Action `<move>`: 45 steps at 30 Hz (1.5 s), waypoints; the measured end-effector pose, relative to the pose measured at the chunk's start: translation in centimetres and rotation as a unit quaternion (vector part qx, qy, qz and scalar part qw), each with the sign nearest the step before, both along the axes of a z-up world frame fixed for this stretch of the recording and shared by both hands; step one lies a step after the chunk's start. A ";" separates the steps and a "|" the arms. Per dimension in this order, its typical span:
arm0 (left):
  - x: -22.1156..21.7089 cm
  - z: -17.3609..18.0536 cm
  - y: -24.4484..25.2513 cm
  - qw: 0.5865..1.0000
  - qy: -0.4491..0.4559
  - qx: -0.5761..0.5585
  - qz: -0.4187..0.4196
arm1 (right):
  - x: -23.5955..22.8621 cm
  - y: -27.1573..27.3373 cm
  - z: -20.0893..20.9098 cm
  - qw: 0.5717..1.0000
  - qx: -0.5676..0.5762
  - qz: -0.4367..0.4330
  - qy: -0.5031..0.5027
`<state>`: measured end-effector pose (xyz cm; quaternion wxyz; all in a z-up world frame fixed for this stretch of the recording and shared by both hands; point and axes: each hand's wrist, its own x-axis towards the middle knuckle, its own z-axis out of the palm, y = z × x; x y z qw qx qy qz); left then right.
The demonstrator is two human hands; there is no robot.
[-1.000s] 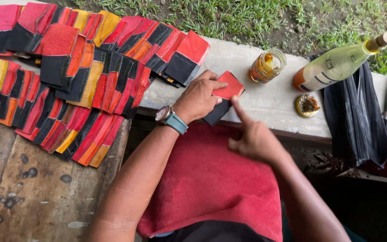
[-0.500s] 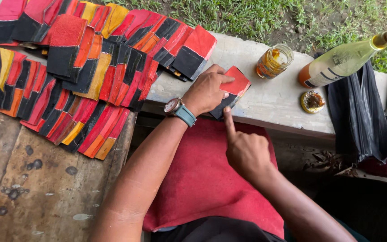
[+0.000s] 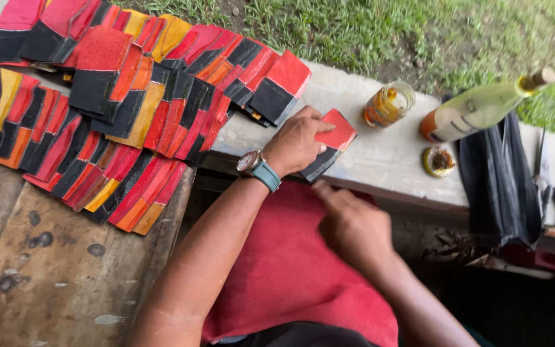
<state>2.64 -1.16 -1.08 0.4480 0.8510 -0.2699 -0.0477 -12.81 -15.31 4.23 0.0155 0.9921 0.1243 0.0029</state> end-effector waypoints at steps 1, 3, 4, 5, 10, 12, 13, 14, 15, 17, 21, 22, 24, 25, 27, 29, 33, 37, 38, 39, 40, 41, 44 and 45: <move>-0.3 -0.1 0.3 1.000 -0.005 -0.005 0.004 | 0.6 -0.8 0.2 0.999 -0.017 -0.046 -0.024; -0.6 -0.2 0.4 1.000 -0.016 -0.012 0.006 | 2.5 -3.1 0.2 0.995 0.047 -0.091 -0.002; -0.6 -0.2 0.4 1.000 -0.013 -0.003 0.003 | 3.5 -4.3 -0.2 0.995 0.043 -0.085 0.000; -0.5 -0.1 0.3 1.000 -0.010 0.004 0.001 | 4.6 -5.3 -0.7 0.996 0.037 -0.078 0.001; 0.0 0.1 0.0 1.000 -0.011 0.004 -0.001 | 8.0 -6.6 -1.8 0.998 -0.038 -0.054 0.019; -0.2 -0.1 0.3 1.000 -0.009 0.013 -0.002 | 7.5 -5.3 -1.5 0.995 -0.088 -0.044 0.024; -0.4 -0.3 0.3 1.000 -0.008 0.009 -0.002 | 6.7 -4.6 -1.3 0.995 -0.101 -0.021 0.017; -0.6 -0.4 0.3 1.000 -0.006 0.005 -0.002 | 5.8 -4.2 -0.9 0.993 -0.114 0.001 0.010; -0.6 -0.3 0.1 1.000 -0.009 -0.001 -0.002 | 5.3 -4.0 -0.3 0.991 -0.129 0.023 -0.001; -0.3 -0.1 0.0 1.000 -0.011 0.011 -0.002 | 4.8 -3.9 0.9 0.996 -0.079 0.033 0.003; -0.3 -0.4 0.1 1.000 -0.011 0.012 0.000 | 4.5 -3.6 1.3 0.998 -0.064 -0.006 -0.004; -0.4 -0.5 0.1 1.000 -0.010 0.008 0.001 | 4.1 -3.3 1.0 0.995 -0.093 0.021 -0.013; -0.6 -0.5 0.0 1.000 -0.011 -0.002 0.004 | 3.0 -2.2 0.4 0.985 -0.152 0.074 -0.031; -0.8 -0.3 0.1 1.000 -0.017 -0.006 0.010 | 2.0 -1.4 0.1 0.991 -0.098 0.094 -0.014; -1.7 0.6 0.2 0.999 -0.034 -0.014 0.022 | -0.8 -0.5 0.0 0.991 0.007 0.128 0.026; -1.7 2.4 0.8 0.997 -0.030 -0.059 0.029 | -2.6 -0.3 0.4 0.985 0.104 0.127 0.054; 2.1 4.9 3.7 0.982 -0.098 -0.124 0.103 | -3.4 -3.1 2.0 0.960 0.274 0.060 0.011; 8.7 4.2 6.6 0.988 -0.099 -0.037 0.110 | 0.6 -7.3 5.1 0.958 0.258 -0.093 -0.088; 10.0 3.9 6.9 0.991 -0.075 -0.025 0.108 | 2.2 -8.3 6.1 0.967 0.189 -0.069 -0.159; 11.0 3.3 6.9 0.992 -0.060 -0.010 0.107 | 4.0 -9.1 6.9 0.973 0.172 -0.080 -0.132; 11.7 2.8 6.7 0.993 -0.045 0.004 0.106 | 5.7 -9.7 7.4 0.978 0.155 -0.091 -0.104; 12.2 2.1 6.5 0.994 -0.028 0.017 0.104 | 7.2 -10.1 7.6 0.982 0.135 -0.089 -0.093; 12.3 1.0 6.3 0.990 -0.079 0.079 0.089 | 11.1 -10.7 7.4 0.993 0.071 -0.091 -0.039; 12.2 1.1 6.2 0.984 -0.115 0.095 0.096 | 12.4 -10.6 7.3 0.994 0.049 -0.098 -0.011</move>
